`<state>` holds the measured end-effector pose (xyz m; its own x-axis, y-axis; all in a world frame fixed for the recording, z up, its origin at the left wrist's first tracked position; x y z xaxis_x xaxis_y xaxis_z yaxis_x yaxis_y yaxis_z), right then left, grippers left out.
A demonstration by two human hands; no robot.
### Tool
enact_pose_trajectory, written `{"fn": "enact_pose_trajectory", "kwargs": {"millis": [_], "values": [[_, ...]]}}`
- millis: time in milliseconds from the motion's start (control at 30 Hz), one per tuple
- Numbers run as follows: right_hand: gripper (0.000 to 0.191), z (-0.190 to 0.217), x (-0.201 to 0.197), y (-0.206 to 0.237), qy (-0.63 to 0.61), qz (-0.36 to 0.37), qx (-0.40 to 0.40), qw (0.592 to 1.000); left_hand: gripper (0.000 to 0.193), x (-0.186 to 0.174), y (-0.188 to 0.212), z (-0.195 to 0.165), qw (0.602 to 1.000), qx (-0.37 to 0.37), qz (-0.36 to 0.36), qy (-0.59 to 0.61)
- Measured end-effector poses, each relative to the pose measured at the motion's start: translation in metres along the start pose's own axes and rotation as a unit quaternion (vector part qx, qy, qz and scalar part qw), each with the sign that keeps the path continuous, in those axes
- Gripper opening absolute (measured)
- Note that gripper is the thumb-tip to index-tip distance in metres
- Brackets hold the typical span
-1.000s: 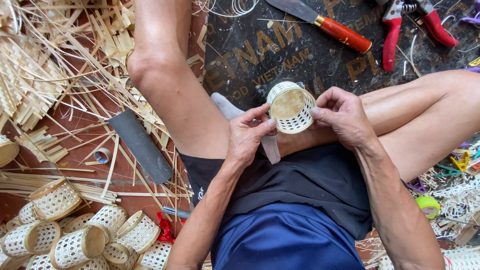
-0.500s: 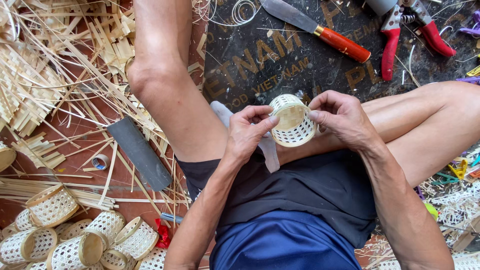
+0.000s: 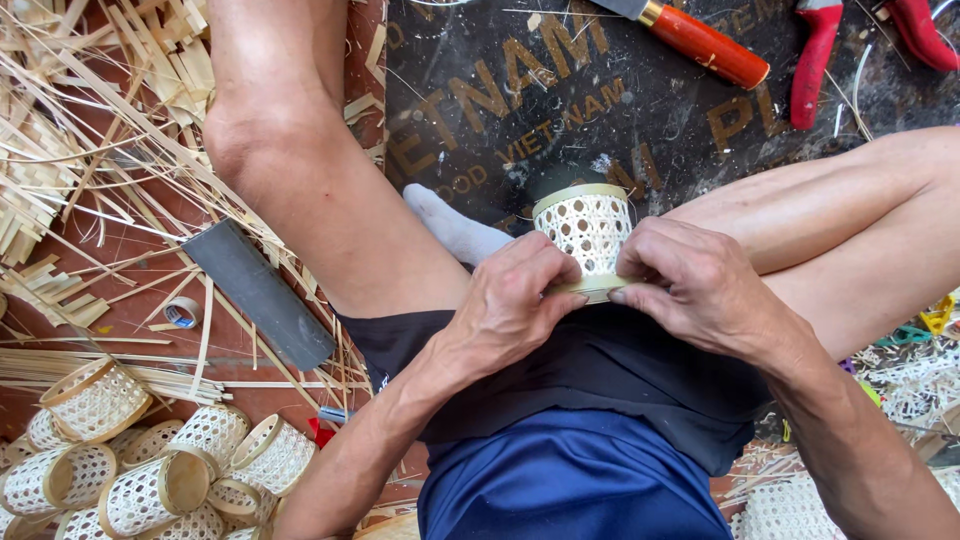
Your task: The person sits on the floor and weaves thin bamboo strips around a small cylindrical basket, tucking and pressing the strips into the woven wall to secure the rim. At the end they apply glue from a squeeze bottle along the basket rim.
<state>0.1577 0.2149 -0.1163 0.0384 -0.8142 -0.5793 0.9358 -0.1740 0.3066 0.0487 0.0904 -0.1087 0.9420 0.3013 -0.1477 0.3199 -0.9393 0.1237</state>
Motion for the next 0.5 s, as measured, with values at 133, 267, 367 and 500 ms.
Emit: {"fn": "enact_pose_trajectory", "kwargs": {"millis": [133, 267, 367, 500], "values": [[0.026, 0.007, -0.001, -0.001, 0.002, -0.005, -0.06, 0.998, 0.026, 0.004, -0.002, -0.003, 0.999, 0.021, 0.027, 0.004], [0.024, -0.009, 0.003, -0.003, -0.032, 0.012, -0.022, 0.999, 0.024, 0.005, -0.004, 0.008, 0.999, 0.011, 0.044, 0.004], [0.026, -0.028, 0.007, -0.004, -0.075, 0.0, 0.036, 0.996, 0.021, 0.0, -0.011, 0.031, 0.996, -0.064, 0.038, 0.039], [0.022, -0.064, 0.021, -0.005, -0.25, -0.048, 0.166, 0.953, 0.018, -0.015, -0.023, 0.08, 0.952, -0.201, -0.052, 0.223]]}}
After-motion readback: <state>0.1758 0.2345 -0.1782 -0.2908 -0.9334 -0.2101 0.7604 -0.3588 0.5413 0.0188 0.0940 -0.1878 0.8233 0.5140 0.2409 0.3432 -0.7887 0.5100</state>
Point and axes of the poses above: each hand's wrist, its own y-axis away from the middle knuckle, its own x-axis out of the palm, z = x × y, the point moved 8 cm from there along -y, towards the middle knuckle, and after that the axes turned 9 degrees about y, right-handed, at the moved point
